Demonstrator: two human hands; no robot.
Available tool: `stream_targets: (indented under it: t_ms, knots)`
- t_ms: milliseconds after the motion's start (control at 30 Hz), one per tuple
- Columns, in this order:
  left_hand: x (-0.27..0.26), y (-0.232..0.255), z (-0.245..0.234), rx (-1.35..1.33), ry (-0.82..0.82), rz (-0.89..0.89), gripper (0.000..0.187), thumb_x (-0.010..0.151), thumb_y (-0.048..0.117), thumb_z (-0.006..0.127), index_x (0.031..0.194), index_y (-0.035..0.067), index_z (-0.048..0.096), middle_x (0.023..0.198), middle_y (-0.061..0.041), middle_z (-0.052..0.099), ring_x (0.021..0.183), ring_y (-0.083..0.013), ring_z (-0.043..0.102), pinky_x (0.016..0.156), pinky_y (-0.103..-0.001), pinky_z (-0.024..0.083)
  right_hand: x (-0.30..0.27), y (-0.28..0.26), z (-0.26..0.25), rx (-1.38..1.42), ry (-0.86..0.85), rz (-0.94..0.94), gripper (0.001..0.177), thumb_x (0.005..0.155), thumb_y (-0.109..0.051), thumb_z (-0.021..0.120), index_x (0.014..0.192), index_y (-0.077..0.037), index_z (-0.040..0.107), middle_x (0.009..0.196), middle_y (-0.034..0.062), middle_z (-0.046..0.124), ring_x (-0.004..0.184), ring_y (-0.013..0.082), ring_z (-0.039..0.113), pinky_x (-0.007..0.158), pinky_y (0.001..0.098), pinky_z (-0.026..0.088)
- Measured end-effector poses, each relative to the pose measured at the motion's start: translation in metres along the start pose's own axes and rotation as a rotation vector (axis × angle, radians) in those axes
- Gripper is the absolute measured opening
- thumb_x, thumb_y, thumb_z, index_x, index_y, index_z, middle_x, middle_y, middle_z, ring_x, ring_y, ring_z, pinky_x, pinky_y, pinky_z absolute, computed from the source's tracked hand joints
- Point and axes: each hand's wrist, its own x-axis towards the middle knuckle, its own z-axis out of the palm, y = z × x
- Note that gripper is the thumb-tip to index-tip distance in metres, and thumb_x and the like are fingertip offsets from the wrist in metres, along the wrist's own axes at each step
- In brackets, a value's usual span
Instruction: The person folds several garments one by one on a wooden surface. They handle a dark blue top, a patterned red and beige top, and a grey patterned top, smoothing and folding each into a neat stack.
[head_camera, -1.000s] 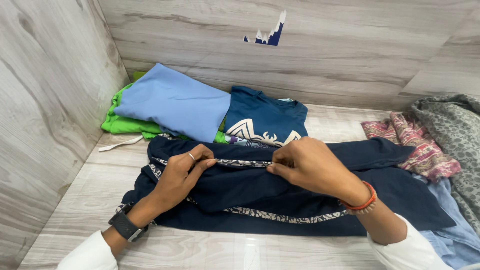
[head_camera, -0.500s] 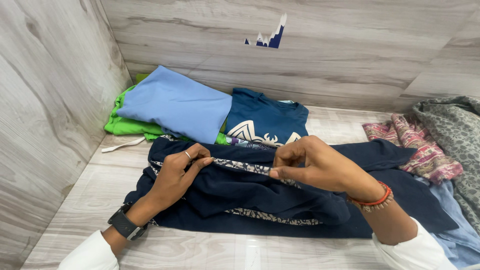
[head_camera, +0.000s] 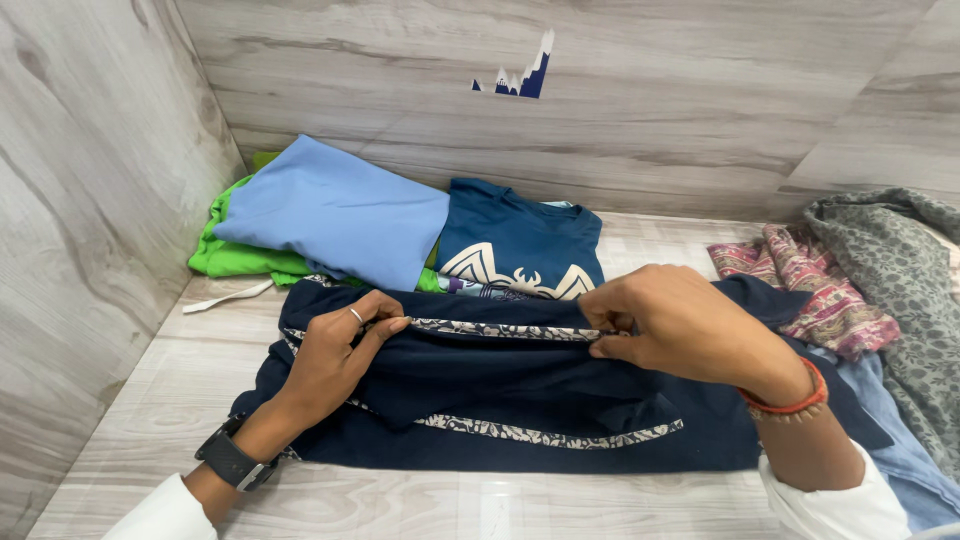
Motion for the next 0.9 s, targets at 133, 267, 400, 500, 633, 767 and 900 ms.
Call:
stream_targets:
  t_ms: [133,267,400,500,633,767,900]
  knots:
    - [0.001,0.000,-0.002,0.007,-0.008,-0.020,0.017,0.097,0.018,0.066,0.101,0.001,0.068,0.081,-0.007,0.075,0.071,-0.0143,0.070,0.067,-0.027,0.052,-0.006,0.004,-0.007,0.531,-0.105,-0.152,0.032,0.080,-0.024,0.084,0.065,-0.003,0.066,0.055,0.0055,0.059,0.055,0.0157,0.053,0.054,0.0360,0.045]
    - [-0.001,0.000,-0.003,0.026,0.016,-0.033,0.018,0.097,0.018,0.066,0.101,0.001,0.068,0.081,-0.007,0.075,0.071,-0.0136,0.070,0.066,-0.027,0.052,0.006,0.002,-0.005,0.355,-0.015,-0.186,0.027,0.084,-0.031,0.082,0.074,-0.008,0.072,0.062,-0.0014,0.071,0.066,0.0100,0.068,0.069,0.0296,0.053]
    - [0.003,-0.001,-0.006,0.000,0.004,-0.016,0.017,0.097,0.017,0.066,0.100,0.001,0.068,0.082,-0.007,0.076,0.074,-0.0130,0.071,0.068,-0.027,0.053,0.001,0.001,-0.005,0.456,-0.027,-0.301,0.028,0.086,-0.032,0.080,0.074,-0.007,0.073,0.065,-0.0006,0.071,0.064,0.0110,0.064,0.075,0.0311,0.051]
    - [0.001,-0.002,-0.006,0.012,0.005,-0.059,0.017,0.098,0.017,0.066,0.100,0.000,0.068,0.079,-0.009,0.073,0.071,-0.0149,0.066,0.067,-0.028,0.052,-0.002,0.004,-0.009,0.472,-0.124,-0.255,0.033,0.087,-0.028,0.082,0.069,-0.003,0.070,0.058,0.0019,0.061,0.057,0.0125,0.052,0.062,0.0322,0.044]
    - [0.001,-0.001,-0.008,0.036,0.023,-0.065,0.018,0.096,0.018,0.066,0.099,0.000,0.068,0.079,-0.008,0.073,0.067,-0.0142,0.064,0.064,-0.028,0.050,0.002,0.004,-0.020,0.520,-0.351,0.065,0.025,0.079,-0.024,0.082,0.071,-0.002,0.073,0.051,0.0016,0.063,0.046,0.0103,0.052,0.044,0.0295,0.045]
    - [0.003,-0.003,-0.009,0.006,0.053,-0.005,0.018,0.097,0.018,0.066,0.100,0.000,0.067,0.082,-0.007,0.073,0.073,-0.0120,0.067,0.067,-0.027,0.051,-0.003,0.001,-0.029,0.338,-0.401,0.120,0.020,0.076,-0.019,0.082,0.086,-0.006,0.071,0.054,0.0039,0.067,0.049,0.0112,0.053,0.047,0.0289,0.044]
    - [0.002,-0.006,-0.013,0.070,0.076,-0.086,0.019,0.096,0.019,0.067,0.098,0.000,0.069,0.078,-0.008,0.073,0.068,-0.0142,0.064,0.064,-0.029,0.048,-0.013,0.011,-0.034,0.078,-0.316,0.198,0.026,0.075,-0.026,0.085,0.092,-0.009,0.076,0.066,0.0029,0.077,0.058,0.0116,0.069,0.058,0.0302,0.055]
